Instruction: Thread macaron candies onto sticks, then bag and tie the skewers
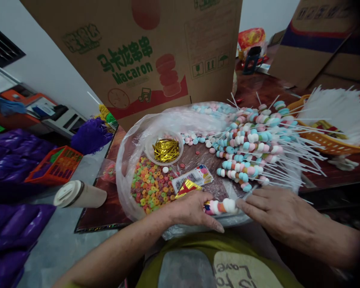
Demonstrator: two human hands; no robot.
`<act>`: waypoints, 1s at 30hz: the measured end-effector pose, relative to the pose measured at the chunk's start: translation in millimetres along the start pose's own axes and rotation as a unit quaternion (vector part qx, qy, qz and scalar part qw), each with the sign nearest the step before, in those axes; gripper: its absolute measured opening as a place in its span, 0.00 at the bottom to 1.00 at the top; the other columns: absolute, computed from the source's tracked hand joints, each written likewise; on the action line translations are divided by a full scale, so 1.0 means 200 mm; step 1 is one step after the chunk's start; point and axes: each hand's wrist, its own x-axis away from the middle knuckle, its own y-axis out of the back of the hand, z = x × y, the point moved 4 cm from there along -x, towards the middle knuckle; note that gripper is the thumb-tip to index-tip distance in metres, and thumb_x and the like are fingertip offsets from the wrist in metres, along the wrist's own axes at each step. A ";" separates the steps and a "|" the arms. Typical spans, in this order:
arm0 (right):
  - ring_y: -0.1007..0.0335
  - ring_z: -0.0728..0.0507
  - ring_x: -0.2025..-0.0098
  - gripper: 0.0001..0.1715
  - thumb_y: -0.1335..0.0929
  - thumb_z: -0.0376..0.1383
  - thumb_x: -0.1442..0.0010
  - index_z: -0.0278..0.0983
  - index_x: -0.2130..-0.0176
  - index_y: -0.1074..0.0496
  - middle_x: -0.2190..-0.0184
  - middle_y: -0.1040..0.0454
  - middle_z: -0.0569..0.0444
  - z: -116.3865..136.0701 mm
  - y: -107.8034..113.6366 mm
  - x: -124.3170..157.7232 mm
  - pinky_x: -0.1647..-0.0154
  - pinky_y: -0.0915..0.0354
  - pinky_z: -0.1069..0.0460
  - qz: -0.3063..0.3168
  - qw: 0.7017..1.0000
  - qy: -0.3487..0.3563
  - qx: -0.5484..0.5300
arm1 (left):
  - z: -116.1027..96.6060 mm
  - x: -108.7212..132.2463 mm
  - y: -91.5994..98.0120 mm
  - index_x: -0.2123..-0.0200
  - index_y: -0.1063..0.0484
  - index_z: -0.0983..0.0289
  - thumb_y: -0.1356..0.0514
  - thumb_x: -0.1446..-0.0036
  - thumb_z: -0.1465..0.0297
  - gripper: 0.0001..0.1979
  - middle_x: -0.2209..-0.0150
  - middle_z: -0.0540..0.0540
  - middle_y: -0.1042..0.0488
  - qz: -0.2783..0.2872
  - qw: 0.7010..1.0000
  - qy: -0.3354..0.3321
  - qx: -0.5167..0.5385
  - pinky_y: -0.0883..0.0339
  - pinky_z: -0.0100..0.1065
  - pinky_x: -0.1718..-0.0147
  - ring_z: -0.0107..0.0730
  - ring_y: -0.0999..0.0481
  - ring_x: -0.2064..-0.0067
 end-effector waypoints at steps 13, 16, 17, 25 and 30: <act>0.41 0.48 0.77 0.09 0.40 0.26 0.47 0.36 0.67 0.33 0.78 0.32 0.56 0.00 -0.12 -0.04 0.76 0.55 0.51 0.045 0.997 0.017 -0.069 | -0.13 -0.10 -0.06 0.59 0.32 0.65 0.32 0.66 0.62 0.28 0.65 0.52 0.30 0.074 0.991 -0.107 0.031 0.37 0.33 0.64 0.35 0.31 0.63; 0.42 0.49 0.77 0.11 0.40 0.25 0.49 0.36 0.68 0.33 0.77 0.33 0.57 -0.04 -0.19 -0.02 0.76 0.55 0.52 0.077 0.992 -0.021 -0.102 | -0.12 -0.11 -0.02 0.50 0.39 0.64 0.32 0.64 0.66 0.35 0.58 0.55 0.30 0.065 0.981 -0.122 0.134 0.37 0.34 0.59 0.36 0.31 0.57; 0.42 0.49 0.77 0.11 0.40 0.25 0.49 0.36 0.68 0.32 0.78 0.33 0.57 -0.05 -0.19 -0.01 0.76 0.55 0.52 0.075 0.992 -0.032 -0.099 | -0.10 -0.10 0.02 0.48 0.42 0.63 0.32 0.64 0.67 0.38 0.57 0.55 0.30 0.067 0.979 -0.115 0.156 0.38 0.34 0.59 0.36 0.32 0.56; 0.42 0.48 0.76 0.14 0.43 0.23 0.45 0.34 0.64 0.33 0.78 0.33 0.55 -0.07 -0.06 0.02 0.74 0.51 0.52 -0.050 0.999 0.012 -0.003 | 0.09 0.04 0.12 0.70 0.33 0.65 0.35 0.61 0.58 0.19 0.76 0.47 0.32 0.201 0.971 0.020 0.131 0.37 0.28 0.73 0.27 0.32 0.74; 0.43 0.50 0.81 0.14 0.43 0.23 0.48 0.36 0.68 0.33 0.82 0.34 0.57 -0.07 -0.03 0.01 0.79 0.54 0.53 0.025 0.996 -0.072 -0.035 | 0.02 0.05 0.15 0.65 0.32 0.63 0.41 0.54 0.59 0.15 0.69 0.52 0.28 -0.082 0.980 0.002 -0.182 0.37 0.31 0.69 0.35 0.29 0.67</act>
